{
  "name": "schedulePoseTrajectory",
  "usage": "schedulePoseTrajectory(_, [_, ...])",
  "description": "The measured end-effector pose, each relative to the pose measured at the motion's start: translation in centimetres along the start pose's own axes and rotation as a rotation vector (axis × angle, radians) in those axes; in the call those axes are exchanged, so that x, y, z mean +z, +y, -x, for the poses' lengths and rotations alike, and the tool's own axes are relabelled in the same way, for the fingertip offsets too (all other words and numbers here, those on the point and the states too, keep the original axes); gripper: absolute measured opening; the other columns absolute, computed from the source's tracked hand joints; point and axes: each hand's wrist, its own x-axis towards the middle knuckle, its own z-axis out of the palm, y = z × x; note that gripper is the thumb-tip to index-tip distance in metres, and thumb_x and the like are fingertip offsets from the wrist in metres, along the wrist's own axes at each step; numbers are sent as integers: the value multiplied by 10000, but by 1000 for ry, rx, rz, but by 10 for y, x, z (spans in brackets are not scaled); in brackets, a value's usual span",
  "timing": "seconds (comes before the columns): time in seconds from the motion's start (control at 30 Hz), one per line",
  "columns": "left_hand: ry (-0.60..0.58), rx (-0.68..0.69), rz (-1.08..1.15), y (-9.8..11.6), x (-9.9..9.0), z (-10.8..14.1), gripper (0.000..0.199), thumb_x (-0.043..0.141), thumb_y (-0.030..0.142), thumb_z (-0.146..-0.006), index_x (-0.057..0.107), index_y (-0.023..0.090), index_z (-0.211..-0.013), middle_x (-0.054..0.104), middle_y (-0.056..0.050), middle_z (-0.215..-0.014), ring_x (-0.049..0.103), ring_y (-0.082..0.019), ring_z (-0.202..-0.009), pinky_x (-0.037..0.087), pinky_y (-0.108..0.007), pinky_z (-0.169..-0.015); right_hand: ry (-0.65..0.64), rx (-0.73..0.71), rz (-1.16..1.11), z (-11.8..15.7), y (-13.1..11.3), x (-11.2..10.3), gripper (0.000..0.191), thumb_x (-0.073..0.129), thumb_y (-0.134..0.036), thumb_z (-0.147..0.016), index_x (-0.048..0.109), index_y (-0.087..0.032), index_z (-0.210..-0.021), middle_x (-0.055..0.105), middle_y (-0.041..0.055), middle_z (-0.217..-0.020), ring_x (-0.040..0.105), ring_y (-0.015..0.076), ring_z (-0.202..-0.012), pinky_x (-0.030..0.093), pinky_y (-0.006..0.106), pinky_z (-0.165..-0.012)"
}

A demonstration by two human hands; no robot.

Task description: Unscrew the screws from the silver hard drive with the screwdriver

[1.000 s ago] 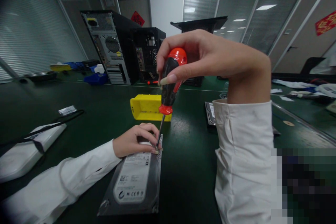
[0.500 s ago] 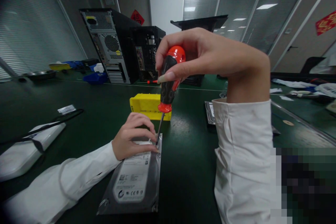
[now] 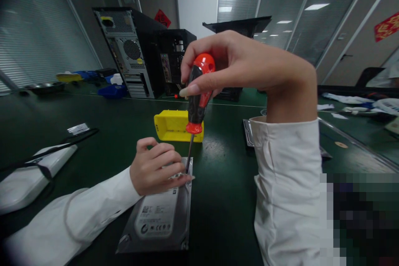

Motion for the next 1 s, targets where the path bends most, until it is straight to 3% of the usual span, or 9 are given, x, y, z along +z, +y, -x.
schedulePoseTrajectory(0.3, [-104,-76,15,1,1,-4,221,541,273,-848,598,184,-654,636,17,-694,539,-161,-703,228,-374,-696,19,20,36,-1,-5,1,293,589,-418,-734,581,-215,-945,599,-21,-930,627,88,-785,567,133,-604])
schedulePoseTrajectory(0.7, [-220,-315,223,0,4,-3,172,575,317,-814,659,192,-732,617,2,-714,527,-171,-704,235,-378,-730,-1,77,58,-2,-2,1,319,585,-467,-724,584,-230,-937,612,-24,-910,632,77,-750,555,107,-587])
schedulePoseTrajectory(1.0, [-382,-547,500,5,4,-8,253,743,455,-635,681,216,-687,608,15,-685,508,-180,-722,219,-348,-713,-61,59,67,-3,-4,-1,327,575,-492,-729,575,-243,-941,609,-48,-890,619,48,-727,539,96,-591])
